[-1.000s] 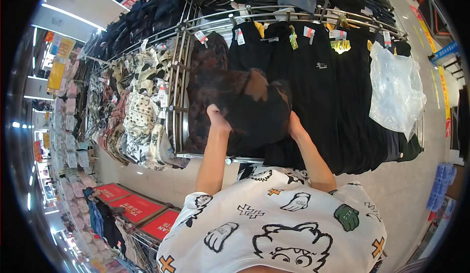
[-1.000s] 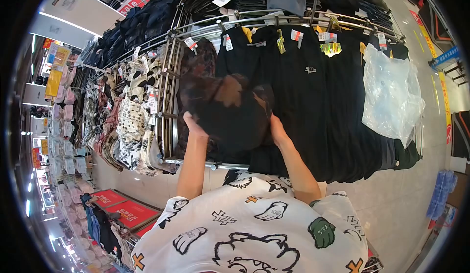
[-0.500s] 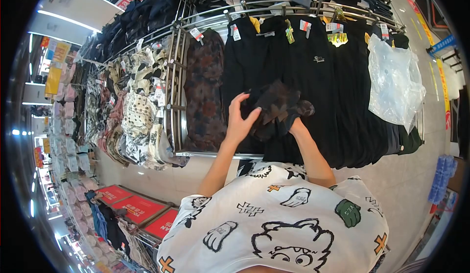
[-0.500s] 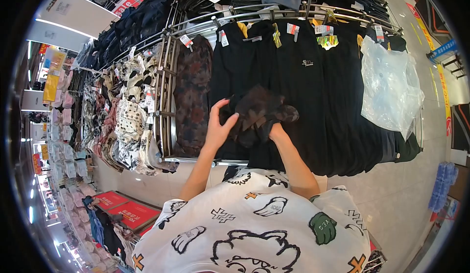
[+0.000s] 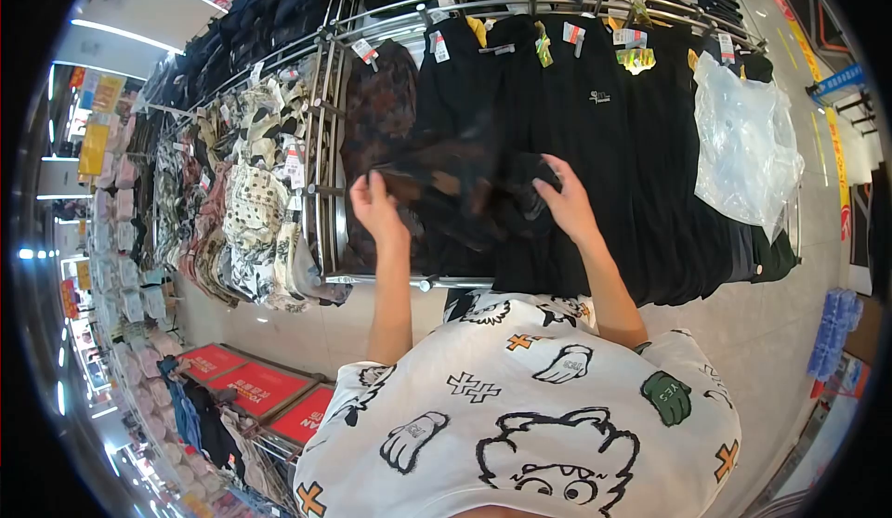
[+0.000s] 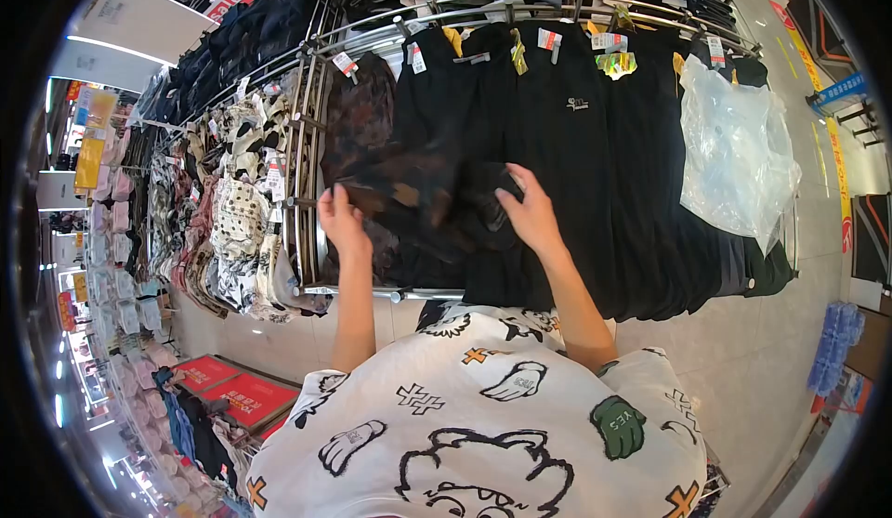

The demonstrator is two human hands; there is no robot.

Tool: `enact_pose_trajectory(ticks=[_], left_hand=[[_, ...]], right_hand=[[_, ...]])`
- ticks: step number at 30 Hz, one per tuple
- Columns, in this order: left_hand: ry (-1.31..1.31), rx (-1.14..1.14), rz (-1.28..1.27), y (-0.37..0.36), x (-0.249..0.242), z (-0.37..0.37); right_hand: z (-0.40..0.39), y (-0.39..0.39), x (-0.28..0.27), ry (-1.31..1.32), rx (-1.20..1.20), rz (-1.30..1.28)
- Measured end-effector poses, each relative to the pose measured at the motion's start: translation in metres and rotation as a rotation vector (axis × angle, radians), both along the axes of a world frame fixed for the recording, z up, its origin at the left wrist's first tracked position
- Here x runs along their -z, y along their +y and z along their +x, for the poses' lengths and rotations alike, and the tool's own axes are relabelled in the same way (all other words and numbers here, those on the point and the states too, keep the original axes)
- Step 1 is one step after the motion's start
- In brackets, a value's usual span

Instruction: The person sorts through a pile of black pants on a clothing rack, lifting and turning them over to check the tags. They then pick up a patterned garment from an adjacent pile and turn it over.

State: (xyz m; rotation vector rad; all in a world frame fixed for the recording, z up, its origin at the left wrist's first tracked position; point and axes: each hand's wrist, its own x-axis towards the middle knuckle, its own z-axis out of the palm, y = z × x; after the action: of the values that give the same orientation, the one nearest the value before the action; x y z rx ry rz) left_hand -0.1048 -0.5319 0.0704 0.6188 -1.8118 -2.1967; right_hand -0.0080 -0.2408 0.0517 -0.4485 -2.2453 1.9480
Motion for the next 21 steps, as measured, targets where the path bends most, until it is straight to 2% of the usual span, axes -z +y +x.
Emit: enact_pose_trajectory(ticks=[1,4,5,7,9,11,13,14,17,18,21], left_hand=[[0.002,-0.052,0.013,-0.015,0.014,-0.007],[0.048,0.015,-0.248,-0.027,0.041,-0.007],[0.000,-0.022,-0.640,-0.022,0.052,0.000],[0.121,0.289,-0.657,0.017,0.021,0.031],[0.079,0.772,-0.407,0.051,0.005,0.053],[0.266,1.041,-0.525,0.081,-0.004,0.071],[0.160,1.118,-0.379,0.104,-0.034,0.084],[0.168,1.012,-0.328,0.111,-0.028,0.090],[0.032,1.005,-0.401,0.111,-0.037,0.087],[0.135,0.988,-0.402,0.108,-0.042,0.087],[0.133,1.003,-0.022,0.087,-0.015,0.068]], right_hand=[[0.002,0.006,-0.006,-0.030,0.048,0.006],[0.004,0.013,0.000,-0.079,0.127,-0.541],[0.005,0.014,-0.002,-0.089,0.142,-0.716],[0.006,0.009,-0.016,-0.130,0.061,-0.888],[0.008,0.000,-0.037,-0.131,-0.053,-0.996],[0.011,-0.007,-0.047,-0.125,-0.190,-0.952],[0.016,-0.011,-0.059,-0.116,-0.311,-0.818],[0.017,-0.012,-0.061,-0.104,-0.296,-0.780],[0.019,-0.004,-0.064,-0.075,-0.383,-0.777],[0.019,-0.001,-0.067,-0.027,-0.400,-0.697],[0.018,0.012,-0.073,0.098,-0.491,-0.505]])
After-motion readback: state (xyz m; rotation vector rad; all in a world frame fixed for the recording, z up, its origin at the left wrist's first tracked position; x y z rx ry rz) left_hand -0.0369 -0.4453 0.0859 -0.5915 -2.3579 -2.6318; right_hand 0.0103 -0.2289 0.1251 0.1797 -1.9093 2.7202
